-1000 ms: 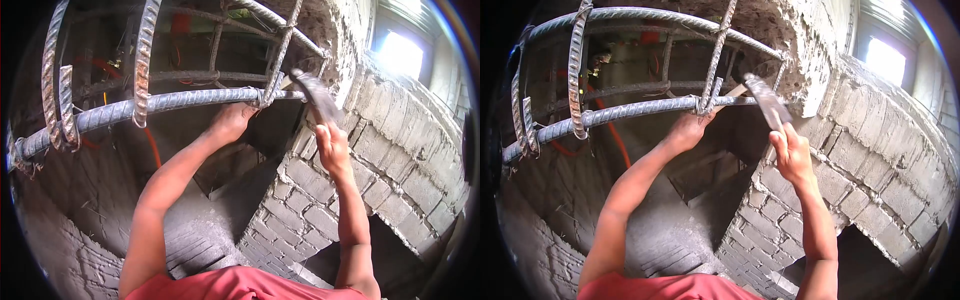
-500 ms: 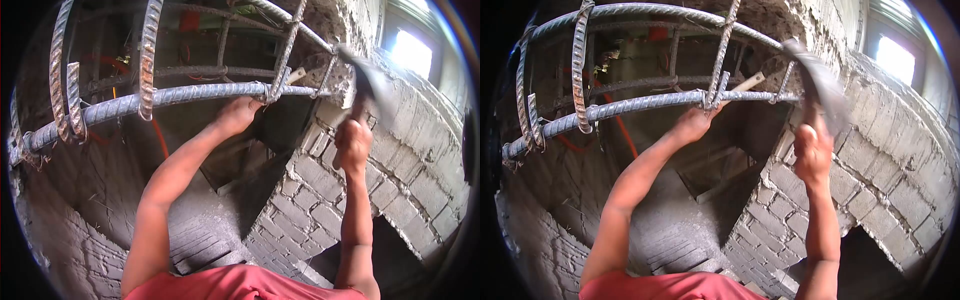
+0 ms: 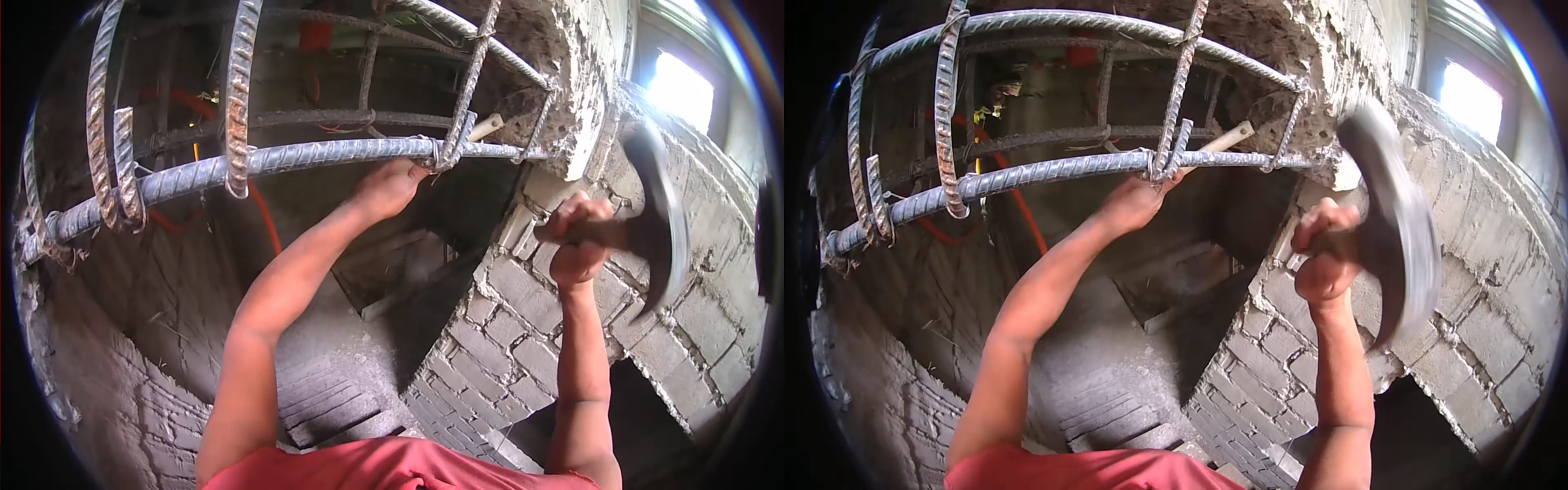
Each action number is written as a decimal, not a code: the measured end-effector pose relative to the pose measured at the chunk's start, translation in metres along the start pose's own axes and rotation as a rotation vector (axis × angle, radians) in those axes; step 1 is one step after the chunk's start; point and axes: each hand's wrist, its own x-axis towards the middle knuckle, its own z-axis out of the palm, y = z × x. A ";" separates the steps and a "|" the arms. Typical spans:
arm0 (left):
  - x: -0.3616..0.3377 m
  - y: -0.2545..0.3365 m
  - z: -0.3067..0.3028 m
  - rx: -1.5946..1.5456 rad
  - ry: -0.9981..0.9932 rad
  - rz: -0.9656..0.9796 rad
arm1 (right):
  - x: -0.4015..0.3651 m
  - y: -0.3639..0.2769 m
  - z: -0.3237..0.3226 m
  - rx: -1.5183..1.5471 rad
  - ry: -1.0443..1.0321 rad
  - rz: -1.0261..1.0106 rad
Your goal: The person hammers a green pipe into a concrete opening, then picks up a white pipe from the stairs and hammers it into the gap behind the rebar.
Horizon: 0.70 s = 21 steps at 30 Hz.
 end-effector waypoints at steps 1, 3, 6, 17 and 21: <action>0.006 -0.011 0.005 -0.050 0.034 0.085 | -0.012 0.016 -0.017 -0.264 -0.090 0.079; 0.004 0.005 -0.007 0.009 0.006 0.004 | -0.002 0.021 -0.013 -0.733 -0.216 0.004; 0.003 0.021 -0.016 -0.027 0.091 0.089 | 0.020 0.009 -0.020 -0.820 -0.347 0.665; 0.000 0.019 -0.029 0.429 0.349 0.093 | -0.107 -0.074 0.015 0.070 0.354 0.428; -0.016 -0.028 0.044 -0.338 0.217 0.090 | -0.232 -0.088 0.045 0.070 0.281 0.530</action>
